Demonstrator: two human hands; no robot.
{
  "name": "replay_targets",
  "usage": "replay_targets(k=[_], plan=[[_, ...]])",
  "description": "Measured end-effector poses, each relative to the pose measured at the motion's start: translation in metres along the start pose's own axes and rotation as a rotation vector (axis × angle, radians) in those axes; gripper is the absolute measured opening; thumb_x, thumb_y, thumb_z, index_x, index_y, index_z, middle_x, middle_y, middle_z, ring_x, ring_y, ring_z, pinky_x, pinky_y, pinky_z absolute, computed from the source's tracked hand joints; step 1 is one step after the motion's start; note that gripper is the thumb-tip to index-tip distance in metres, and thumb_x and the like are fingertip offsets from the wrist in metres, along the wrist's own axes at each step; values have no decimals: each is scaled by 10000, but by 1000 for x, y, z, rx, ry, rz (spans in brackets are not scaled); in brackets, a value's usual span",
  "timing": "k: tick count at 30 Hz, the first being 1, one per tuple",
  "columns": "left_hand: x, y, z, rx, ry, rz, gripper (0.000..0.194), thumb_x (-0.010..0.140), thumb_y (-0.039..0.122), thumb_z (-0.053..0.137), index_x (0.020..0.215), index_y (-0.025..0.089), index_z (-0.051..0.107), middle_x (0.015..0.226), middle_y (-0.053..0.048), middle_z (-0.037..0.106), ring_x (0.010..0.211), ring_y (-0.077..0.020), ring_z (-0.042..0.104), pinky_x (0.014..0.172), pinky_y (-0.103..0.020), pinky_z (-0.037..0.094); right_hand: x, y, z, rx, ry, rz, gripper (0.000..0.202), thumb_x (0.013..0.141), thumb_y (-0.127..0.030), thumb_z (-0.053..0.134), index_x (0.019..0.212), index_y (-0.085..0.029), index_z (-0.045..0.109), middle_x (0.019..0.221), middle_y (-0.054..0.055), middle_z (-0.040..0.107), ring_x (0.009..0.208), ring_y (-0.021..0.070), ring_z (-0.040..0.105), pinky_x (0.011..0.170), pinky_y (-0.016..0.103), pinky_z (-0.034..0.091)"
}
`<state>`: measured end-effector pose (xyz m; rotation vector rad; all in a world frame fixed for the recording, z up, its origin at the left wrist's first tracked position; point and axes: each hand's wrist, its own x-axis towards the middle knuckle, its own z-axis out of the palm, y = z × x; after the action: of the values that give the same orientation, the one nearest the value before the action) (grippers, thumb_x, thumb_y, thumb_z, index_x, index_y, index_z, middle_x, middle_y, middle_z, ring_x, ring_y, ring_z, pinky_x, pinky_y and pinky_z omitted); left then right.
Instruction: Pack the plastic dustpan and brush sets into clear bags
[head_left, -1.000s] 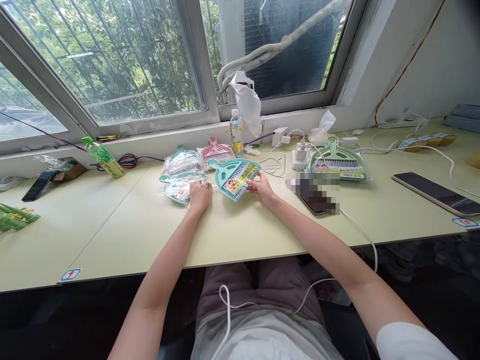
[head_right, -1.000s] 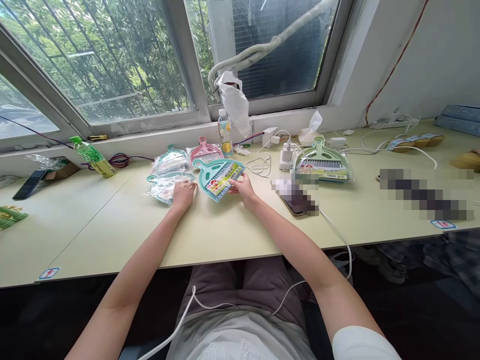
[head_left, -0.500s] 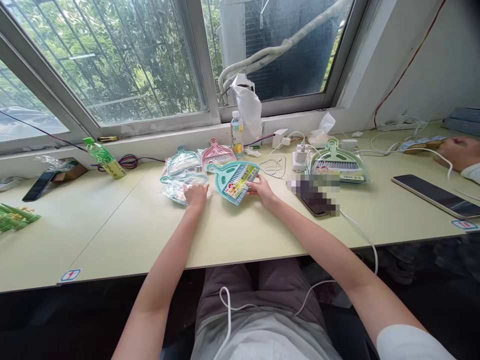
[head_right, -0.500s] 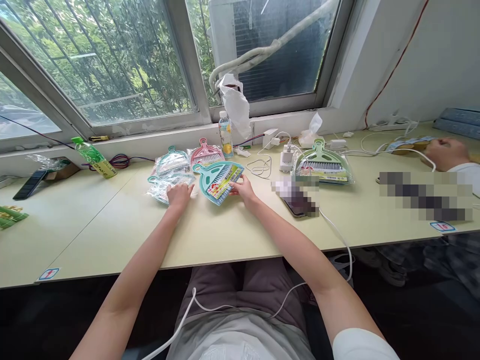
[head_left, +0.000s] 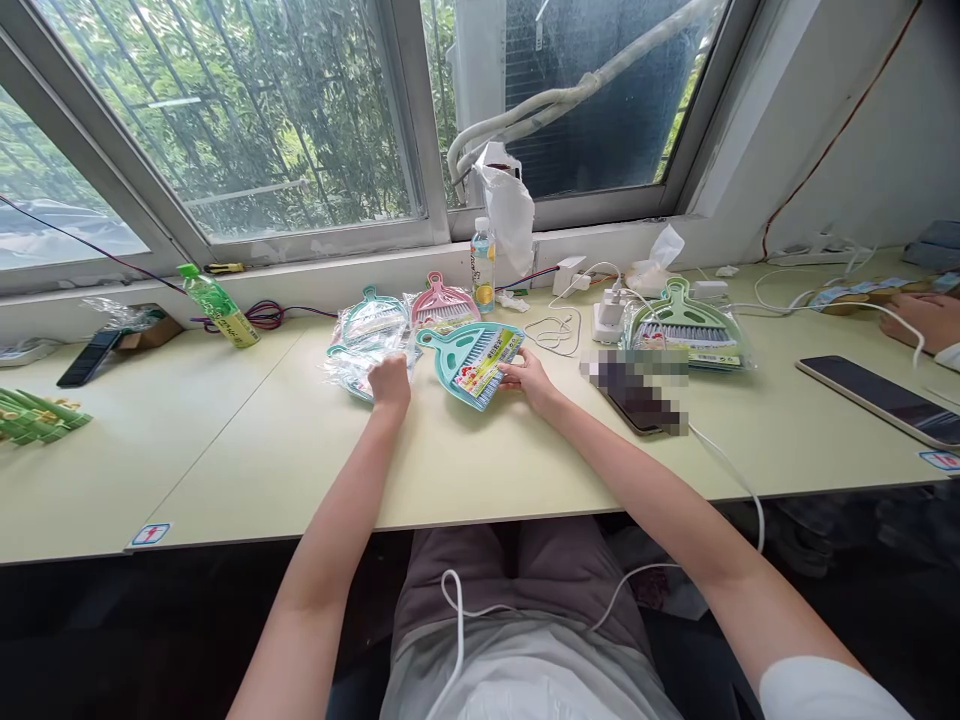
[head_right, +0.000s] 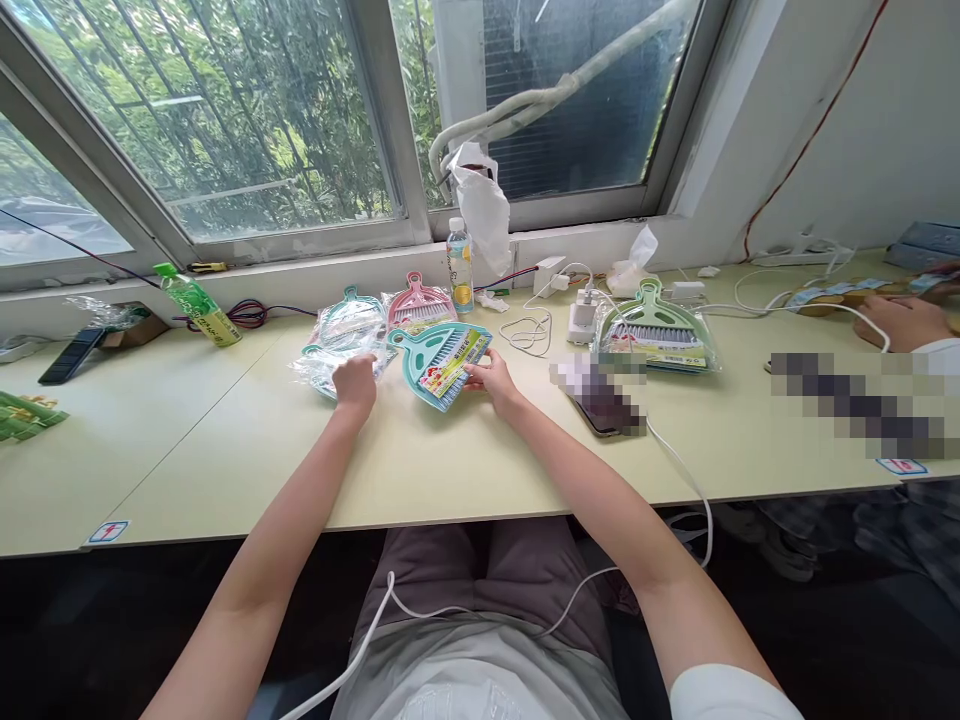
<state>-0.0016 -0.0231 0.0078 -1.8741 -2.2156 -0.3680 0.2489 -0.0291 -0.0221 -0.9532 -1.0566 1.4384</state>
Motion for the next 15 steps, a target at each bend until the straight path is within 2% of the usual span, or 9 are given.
replay_targets(k=[3, 6, 8, 11, 15], plan=[[-1, -1, 3, -91, 95, 67, 446, 839, -13, 351, 974, 144, 746, 1051, -165, 700, 1004, -308, 659, 955, -450, 464, -1, 1, 1, 4, -19, -7, 405, 707, -202, 720, 1021, -225, 465, 805, 20, 726, 655, 162, 700, 597, 267, 593], [-2, -3, 6, -115, 204, 120, 454, 849, -7, 346, 926, 165, 760, 1107, -122, 702, 1039, -282, 646, 1124, -491, 328, -1, 2, 1, 1, -13, -13, 417, 687, -206, 735, 1003, -226, 462, 822, 18, 718, 649, 156, 692, 593, 267, 589], [-1, -6, 7, -115, 254, 125, 433, 867, 18, 360, 923, 169, 762, 1167, -116, 686, 1075, -276, 632, 1172, -496, 260, -1, 3, 1, 3, 14, -13, 416, 682, -202, 735, 990, -226, 457, 817, 17, 713, 634, 151, 683, 580, 262, 584], [0, -8, 5, -108, 267, 131, 405, 870, 25, 377, 900, 143, 764, 1218, -146, 661, 1112, -291, 615, 1187, -512, 226, 0, 2, 0, 13, 44, -26, 413, 690, -212, 724, 998, -226, 449, 791, 8, 705, 617, 140, 672, 571, 247, 573], [2, -8, 4, -117, 210, 168, 377, 851, 5, 408, 869, 128, 764, 1204, -173, 659, 1134, -307, 601, 1177, -514, 235, -2, -2, 0, 36, 48, -73, 444, 687, -261, 730, 1024, -232, 442, 782, -9, 705, 624, 127, 665, 605, 243, 574]])
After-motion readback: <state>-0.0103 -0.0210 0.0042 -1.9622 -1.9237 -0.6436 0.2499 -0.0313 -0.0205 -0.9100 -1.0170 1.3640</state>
